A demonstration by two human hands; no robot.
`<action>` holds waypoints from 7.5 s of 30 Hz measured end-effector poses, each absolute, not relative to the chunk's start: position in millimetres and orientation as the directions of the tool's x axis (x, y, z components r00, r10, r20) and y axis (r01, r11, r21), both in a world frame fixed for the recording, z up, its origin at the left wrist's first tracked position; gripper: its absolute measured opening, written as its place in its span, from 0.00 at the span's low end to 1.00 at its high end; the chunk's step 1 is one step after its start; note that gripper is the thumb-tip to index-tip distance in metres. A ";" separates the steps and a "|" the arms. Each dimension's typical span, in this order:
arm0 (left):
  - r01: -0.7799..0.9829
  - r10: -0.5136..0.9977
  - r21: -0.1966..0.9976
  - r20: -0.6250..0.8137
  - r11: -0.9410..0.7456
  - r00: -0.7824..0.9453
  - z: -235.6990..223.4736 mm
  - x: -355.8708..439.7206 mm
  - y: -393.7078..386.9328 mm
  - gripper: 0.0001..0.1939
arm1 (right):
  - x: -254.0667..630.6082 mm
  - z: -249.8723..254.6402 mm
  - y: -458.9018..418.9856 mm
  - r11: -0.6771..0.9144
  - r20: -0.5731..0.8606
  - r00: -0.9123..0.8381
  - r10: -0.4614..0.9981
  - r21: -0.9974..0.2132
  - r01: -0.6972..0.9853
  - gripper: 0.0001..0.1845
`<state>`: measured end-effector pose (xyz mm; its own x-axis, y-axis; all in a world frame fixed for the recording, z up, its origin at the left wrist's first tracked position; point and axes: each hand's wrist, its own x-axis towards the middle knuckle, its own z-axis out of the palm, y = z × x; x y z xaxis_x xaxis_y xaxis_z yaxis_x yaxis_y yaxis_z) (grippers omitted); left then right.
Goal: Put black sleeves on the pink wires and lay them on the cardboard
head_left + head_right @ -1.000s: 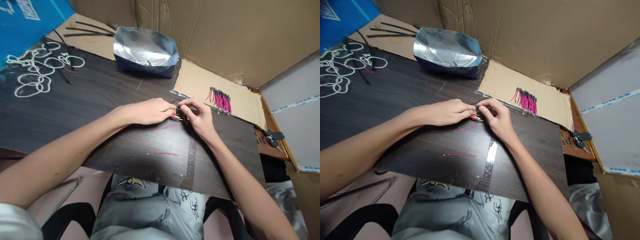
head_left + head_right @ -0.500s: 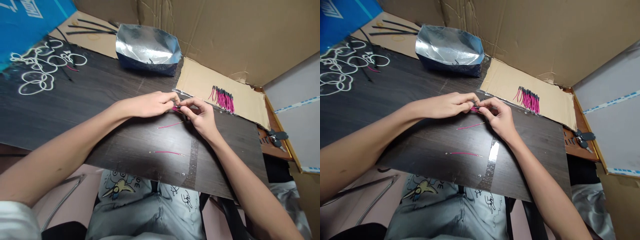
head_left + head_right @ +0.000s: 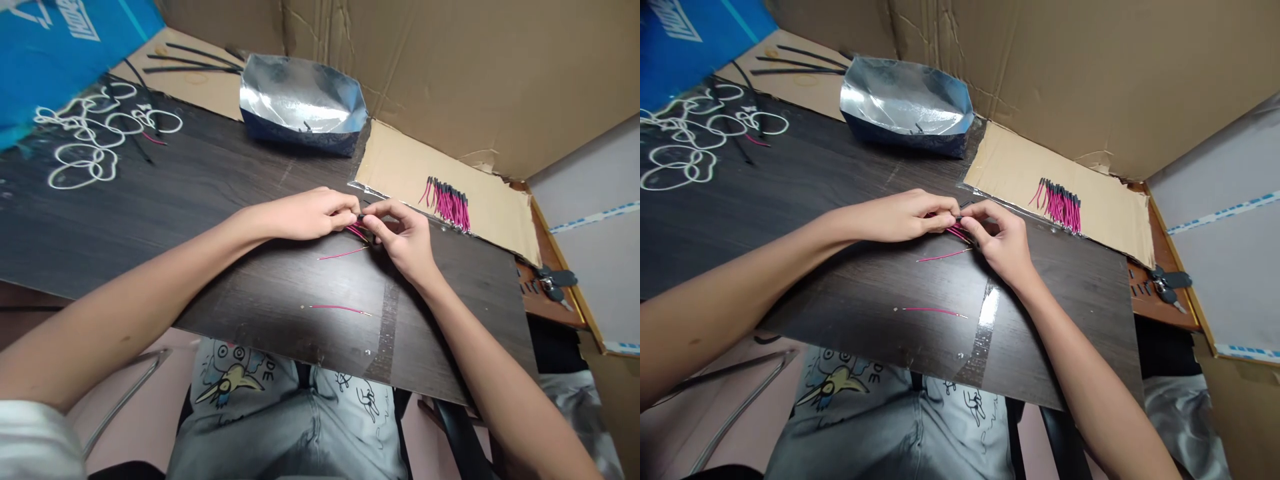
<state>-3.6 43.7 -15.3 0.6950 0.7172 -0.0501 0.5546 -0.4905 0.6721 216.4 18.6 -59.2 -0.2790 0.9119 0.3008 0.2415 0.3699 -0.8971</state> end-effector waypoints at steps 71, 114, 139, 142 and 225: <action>0.374 0.839 0.901 -0.020 -0.221 0.543 -26.5 -1.5 54.3 0.08 | 222.6 -62.7 29.5 0.315 0.281 -0.164 0.946 -0.916 0.247 0.12; 0.189 0.802 0.977 -0.031 -0.103 0.596 -26.8 -4.5 58.0 0.09 | 218.8 -63.9 29.4 0.509 0.366 -0.354 0.861 -0.589 0.628 0.09; 0.224 0.870 0.970 -0.033 -0.090 0.492 -26.7 -2.2 59.8 0.11 | 231.2 -67.4 38.7 0.378 0.289 -0.296 0.910 -0.872 0.311 0.14; 0.214 0.867 0.973 -0.030 -0.089 0.497 -27.1 -2.8 60.2 0.10 | 232.3 -68.1 38.5 0.395 0.303 -0.294 0.906 -0.856 0.334 0.13; 0.263 0.842 0.905 0.160 -0.333 0.516 -50.0 1.3 64.0 0.06 | 231.4 -67.0 47.1 0.285 0.232 -0.234 0.944 -0.931 0.226 0.20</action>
